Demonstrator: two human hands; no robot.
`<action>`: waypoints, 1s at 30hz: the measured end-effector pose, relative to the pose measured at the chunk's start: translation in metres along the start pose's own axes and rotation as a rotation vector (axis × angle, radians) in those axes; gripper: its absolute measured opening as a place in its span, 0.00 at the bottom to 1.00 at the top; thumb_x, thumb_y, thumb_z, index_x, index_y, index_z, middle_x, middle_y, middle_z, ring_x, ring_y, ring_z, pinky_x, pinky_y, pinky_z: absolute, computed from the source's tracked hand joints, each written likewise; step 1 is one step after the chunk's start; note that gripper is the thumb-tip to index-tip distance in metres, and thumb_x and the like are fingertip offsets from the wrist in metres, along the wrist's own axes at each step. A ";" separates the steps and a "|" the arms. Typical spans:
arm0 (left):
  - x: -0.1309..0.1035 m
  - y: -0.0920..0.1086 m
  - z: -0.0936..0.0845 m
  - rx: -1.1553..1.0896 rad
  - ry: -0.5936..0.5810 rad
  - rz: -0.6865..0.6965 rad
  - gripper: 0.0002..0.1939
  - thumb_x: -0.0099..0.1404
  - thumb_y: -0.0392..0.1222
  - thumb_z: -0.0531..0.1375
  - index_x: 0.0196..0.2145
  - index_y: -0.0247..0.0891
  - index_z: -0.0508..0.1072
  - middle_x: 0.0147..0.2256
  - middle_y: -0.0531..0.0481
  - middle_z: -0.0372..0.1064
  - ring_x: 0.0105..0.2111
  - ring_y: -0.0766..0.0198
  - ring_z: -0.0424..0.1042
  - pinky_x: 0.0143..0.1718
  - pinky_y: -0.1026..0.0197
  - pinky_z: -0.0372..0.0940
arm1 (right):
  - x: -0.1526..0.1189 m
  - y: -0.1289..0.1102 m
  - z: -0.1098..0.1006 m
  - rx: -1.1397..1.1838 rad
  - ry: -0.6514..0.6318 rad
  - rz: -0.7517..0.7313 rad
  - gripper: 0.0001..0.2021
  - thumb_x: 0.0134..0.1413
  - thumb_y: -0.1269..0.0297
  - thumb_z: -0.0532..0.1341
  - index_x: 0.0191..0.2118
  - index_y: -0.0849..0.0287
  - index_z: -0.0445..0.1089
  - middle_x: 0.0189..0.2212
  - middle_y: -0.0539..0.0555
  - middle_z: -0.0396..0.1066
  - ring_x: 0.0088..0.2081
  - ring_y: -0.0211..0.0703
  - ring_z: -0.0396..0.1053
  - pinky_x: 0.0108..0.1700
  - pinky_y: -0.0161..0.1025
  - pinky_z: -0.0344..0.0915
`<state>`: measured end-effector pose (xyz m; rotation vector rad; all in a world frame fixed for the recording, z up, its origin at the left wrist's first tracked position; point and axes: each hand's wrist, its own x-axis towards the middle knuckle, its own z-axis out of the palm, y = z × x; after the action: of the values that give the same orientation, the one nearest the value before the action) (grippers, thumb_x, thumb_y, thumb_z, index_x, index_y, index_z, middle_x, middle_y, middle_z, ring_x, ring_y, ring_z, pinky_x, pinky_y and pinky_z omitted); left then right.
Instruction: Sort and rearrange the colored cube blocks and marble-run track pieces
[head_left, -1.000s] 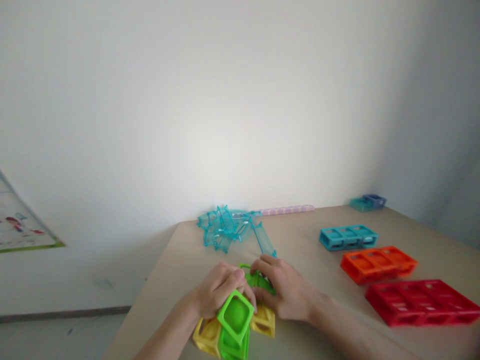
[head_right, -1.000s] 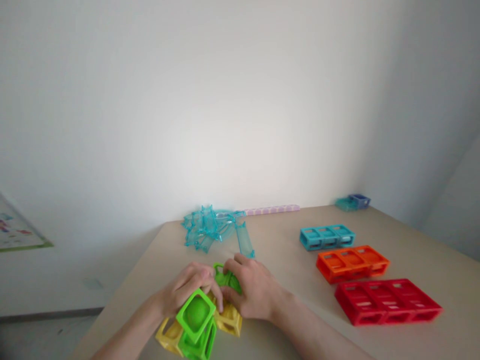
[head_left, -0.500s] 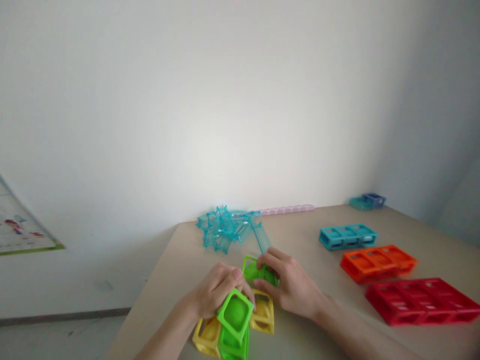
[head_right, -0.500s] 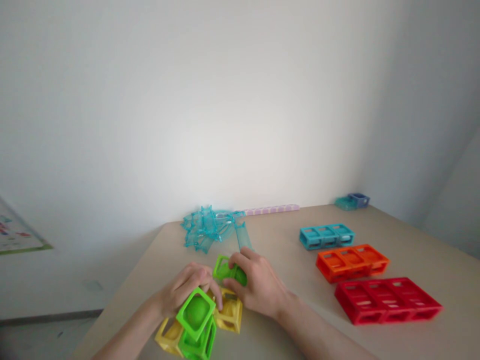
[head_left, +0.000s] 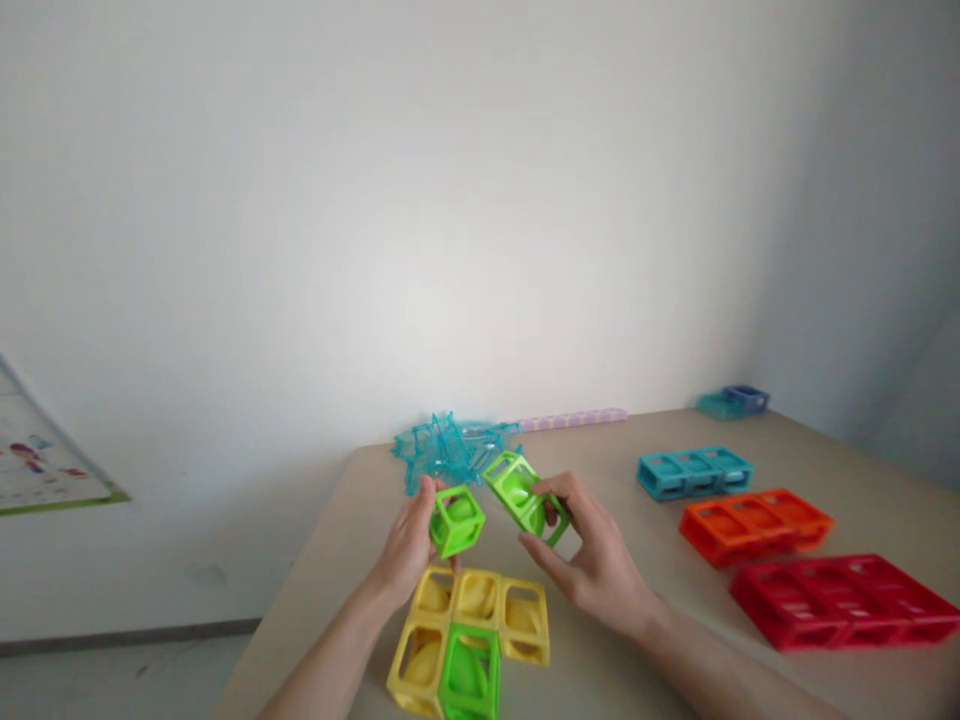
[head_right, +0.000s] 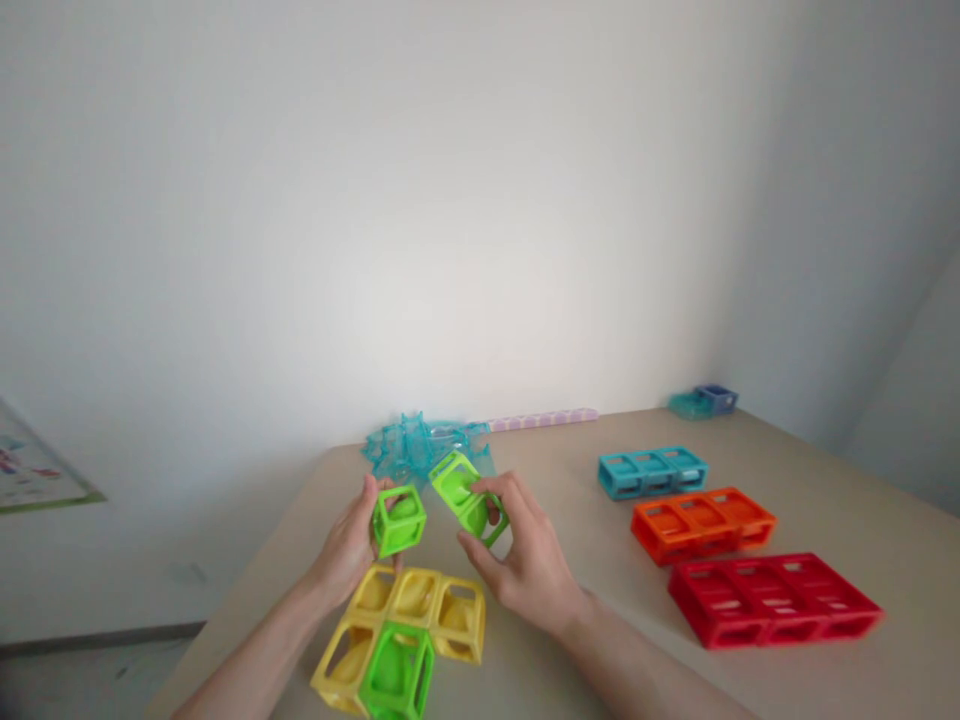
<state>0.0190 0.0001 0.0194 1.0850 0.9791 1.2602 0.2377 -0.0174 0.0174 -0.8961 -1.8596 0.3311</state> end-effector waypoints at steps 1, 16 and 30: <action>0.001 -0.002 0.000 -0.001 0.006 0.019 0.24 0.58 0.64 0.55 0.39 0.39 0.64 0.27 0.54 0.66 0.21 0.66 0.67 0.16 0.65 0.63 | 0.000 0.000 0.000 -0.006 -0.007 -0.003 0.17 0.54 0.66 0.60 0.49 0.54 0.58 0.37 0.53 0.63 0.35 0.42 0.64 0.39 0.40 0.63; 0.001 -0.004 -0.004 0.237 -0.137 0.280 0.18 0.55 0.37 0.64 0.42 0.41 0.62 0.36 0.53 0.63 0.30 0.68 0.64 0.28 0.68 0.63 | 0.000 0.000 0.001 0.006 -0.075 0.010 0.21 0.53 0.67 0.60 0.52 0.54 0.55 0.37 0.53 0.63 0.35 0.42 0.64 0.39 0.39 0.64; 0.003 0.009 -0.001 -0.257 -0.062 0.076 0.12 0.56 0.37 0.61 0.40 0.33 0.74 0.27 0.50 0.70 0.21 0.69 0.64 0.17 0.67 0.58 | 0.000 0.003 0.003 0.019 -0.051 0.017 0.24 0.53 0.66 0.61 0.54 0.54 0.54 0.38 0.54 0.63 0.37 0.42 0.64 0.42 0.41 0.65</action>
<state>0.0165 0.0026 0.0286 0.9611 0.7128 1.3644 0.2368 -0.0144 0.0145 -0.8981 -1.8936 0.3847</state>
